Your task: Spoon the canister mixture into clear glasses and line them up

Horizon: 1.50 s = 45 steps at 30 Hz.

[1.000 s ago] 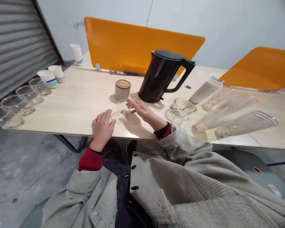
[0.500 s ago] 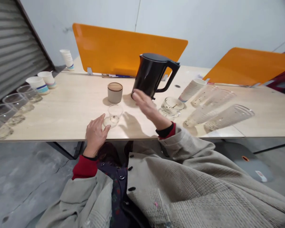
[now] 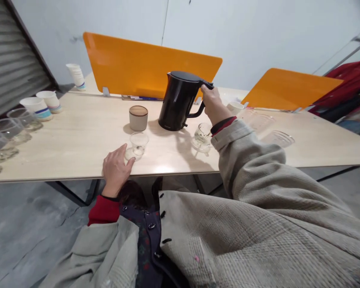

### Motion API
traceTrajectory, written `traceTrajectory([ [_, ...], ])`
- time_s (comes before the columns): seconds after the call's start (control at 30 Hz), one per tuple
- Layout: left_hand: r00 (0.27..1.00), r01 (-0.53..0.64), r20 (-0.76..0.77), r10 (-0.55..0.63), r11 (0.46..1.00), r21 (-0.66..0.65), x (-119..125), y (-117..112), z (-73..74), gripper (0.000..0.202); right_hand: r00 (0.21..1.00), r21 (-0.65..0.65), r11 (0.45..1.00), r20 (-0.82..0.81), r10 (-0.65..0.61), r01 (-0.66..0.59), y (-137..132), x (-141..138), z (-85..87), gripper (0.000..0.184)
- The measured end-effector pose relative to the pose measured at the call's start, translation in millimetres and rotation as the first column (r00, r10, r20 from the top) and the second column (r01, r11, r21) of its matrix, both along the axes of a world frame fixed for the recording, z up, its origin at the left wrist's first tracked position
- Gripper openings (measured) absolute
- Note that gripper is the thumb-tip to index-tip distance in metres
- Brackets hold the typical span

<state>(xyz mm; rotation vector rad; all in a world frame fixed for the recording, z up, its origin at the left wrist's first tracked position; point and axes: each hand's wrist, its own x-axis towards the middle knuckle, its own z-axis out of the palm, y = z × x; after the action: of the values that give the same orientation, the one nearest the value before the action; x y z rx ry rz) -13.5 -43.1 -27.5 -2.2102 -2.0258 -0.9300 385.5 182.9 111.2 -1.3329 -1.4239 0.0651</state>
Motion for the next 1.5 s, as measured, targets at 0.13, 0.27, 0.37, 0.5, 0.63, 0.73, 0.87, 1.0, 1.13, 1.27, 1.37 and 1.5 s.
traceTrajectory([
  [0.13,1.000,0.001,-0.004,-0.001,1.000,0.008,0,0,-2.2,0.065,0.959,-0.119,0.991,-0.282,0.022,-0.057,-14,-21,3.7,0.043],
  [0.27,1.000,0.000,0.007,0.000,1.000,0.018,-1,-1,-2.6,0.064,0.925,-0.106,0.977,-0.355,0.137,-0.185,-40,-46,-3.1,0.045],
  [0.37,1.000,-0.003,0.017,0.002,1.000,0.012,0,-1,-1.0,0.064,0.900,0.024,0.971,-0.370,0.231,-0.239,-62,-65,-11.6,0.051],
  [0.5,0.997,-0.025,0.071,0.022,0.999,0.048,-2,0,-0.6,0.056,0.896,0.096,0.965,-0.358,0.263,-0.245,-104,-76,-14.3,0.054],
  [0.63,0.970,-0.004,0.239,-0.037,0.986,0.169,-1,-11,-1.7,0.044,0.889,0.085,0.967,-0.382,0.253,-0.239,-155,-75,-9.4,0.055],
  [0.73,0.912,0.056,0.383,-0.145,0.970,0.235,14,-29,-0.5,0.042,0.876,0.094,0.969,-0.414,0.246,-0.228,-192,-73,-5.7,0.055],
  [0.87,0.776,0.357,0.485,-0.404,0.914,0.191,55,-41,4.7,0.055,0.873,0.127,0.965,-0.411,0.263,-0.231,-229,-71,1.8,0.055],
  [1.0,0.646,0.436,0.612,-0.456,0.879,0.194,95,-27,8.8,0.089,0.888,0.140,0.963,-0.376,0.265,-0.229,-252,-71,14.3,0.052],
  [1.13,0.502,0.444,0.740,-0.448,0.868,0.224,115,-18,11.0,0.104,0.914,0.091,0.960,-0.294,0.278,-0.263,-262,-71,27.5,0.049],
  [1.27,0.421,0.429,0.805,-0.418,0.874,0.229,124,-30,17.8,0.098,0.929,0.069,0.954,-0.215,0.301,-0.292,-265,-72,44.8,0.041],
  [1.37,0.357,0.429,0.853,-0.381,0.878,0.212,131,-44,25.9,0.086,0.947,0.014,0.957,-0.137,0.290,-0.291,-266,-77,61.2,0.039],
  [1.5,0.191,0.463,0.914,-0.358,0.854,0.237,140,-56,33.2,0.072,0.942,-0.058,0.944,-0.107,0.317,-0.324,-266,-85,80.6,0.035],
])
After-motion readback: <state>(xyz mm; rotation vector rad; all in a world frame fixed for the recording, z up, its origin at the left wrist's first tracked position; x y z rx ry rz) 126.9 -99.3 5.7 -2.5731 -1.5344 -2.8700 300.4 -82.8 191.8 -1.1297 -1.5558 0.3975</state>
